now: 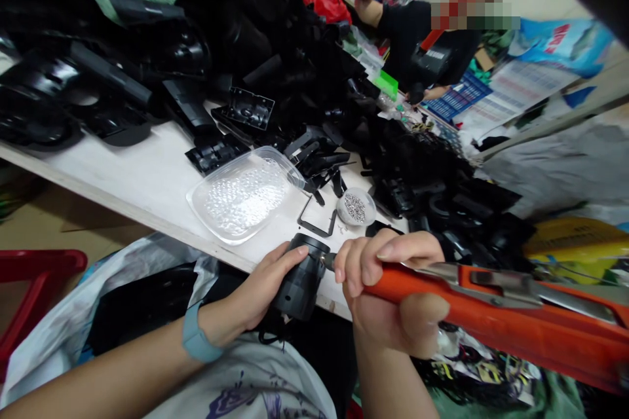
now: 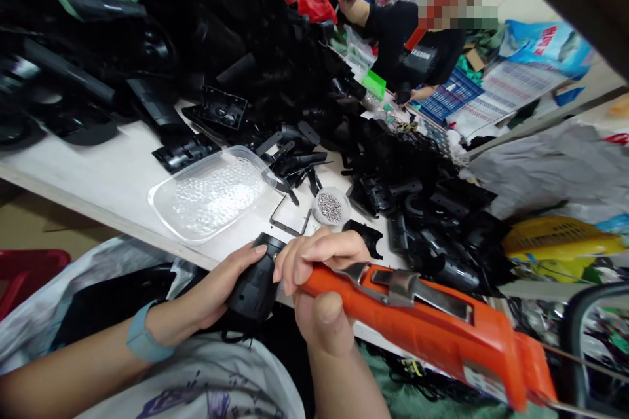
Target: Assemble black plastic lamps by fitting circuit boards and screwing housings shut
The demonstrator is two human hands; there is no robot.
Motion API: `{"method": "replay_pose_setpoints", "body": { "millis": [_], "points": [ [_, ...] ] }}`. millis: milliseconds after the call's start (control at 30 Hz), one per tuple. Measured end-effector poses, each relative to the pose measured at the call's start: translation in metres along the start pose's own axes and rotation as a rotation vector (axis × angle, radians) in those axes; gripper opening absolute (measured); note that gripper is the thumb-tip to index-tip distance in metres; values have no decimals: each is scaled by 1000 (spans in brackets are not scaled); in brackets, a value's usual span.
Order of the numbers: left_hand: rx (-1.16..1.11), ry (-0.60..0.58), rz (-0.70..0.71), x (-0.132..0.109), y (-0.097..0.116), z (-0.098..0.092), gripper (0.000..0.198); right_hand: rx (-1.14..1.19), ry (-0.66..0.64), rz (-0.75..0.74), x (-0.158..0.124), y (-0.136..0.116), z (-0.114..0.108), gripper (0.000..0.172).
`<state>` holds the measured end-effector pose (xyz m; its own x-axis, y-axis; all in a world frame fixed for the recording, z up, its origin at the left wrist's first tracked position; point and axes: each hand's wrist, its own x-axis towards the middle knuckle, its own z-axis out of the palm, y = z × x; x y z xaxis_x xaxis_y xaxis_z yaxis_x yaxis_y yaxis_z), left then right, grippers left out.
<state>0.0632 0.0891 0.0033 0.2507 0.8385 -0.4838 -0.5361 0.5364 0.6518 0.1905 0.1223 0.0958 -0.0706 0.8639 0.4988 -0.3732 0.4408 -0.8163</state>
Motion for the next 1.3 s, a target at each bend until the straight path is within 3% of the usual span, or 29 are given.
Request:
{"method": "replay_pose_setpoints", "body": {
  "millis": [233, 467, 600, 867, 1033, 1200, 1300],
  "points": [
    [-52, -35, -45, -3, 8, 3, 37, -45, 75, -38, -3, -7, -1, 32],
    [23, -162, -12, -6, 3, -6, 39, 13, 58, -26, -3, -5, -1, 30],
    [32, -167, -5, -5, 4, -7, 36, 14, 52, -18, -4, -4, 0, 30],
    [96, -286, -64, -9, 2, -11, 33, 64, -94, 161, -15, -16, -1, 25],
    [132, -367, -186, -14, 10, -5, 30, 49, -297, 38, -16, -18, -8, 27],
    [234, -435, -213, -7, 15, 3, 27, 3, -226, -55, -18, -16, -19, 21],
    [251, -455, -230, -5, 15, 3, 29, 35, -338, 8, -20, -22, -33, 24]
  ]
}}
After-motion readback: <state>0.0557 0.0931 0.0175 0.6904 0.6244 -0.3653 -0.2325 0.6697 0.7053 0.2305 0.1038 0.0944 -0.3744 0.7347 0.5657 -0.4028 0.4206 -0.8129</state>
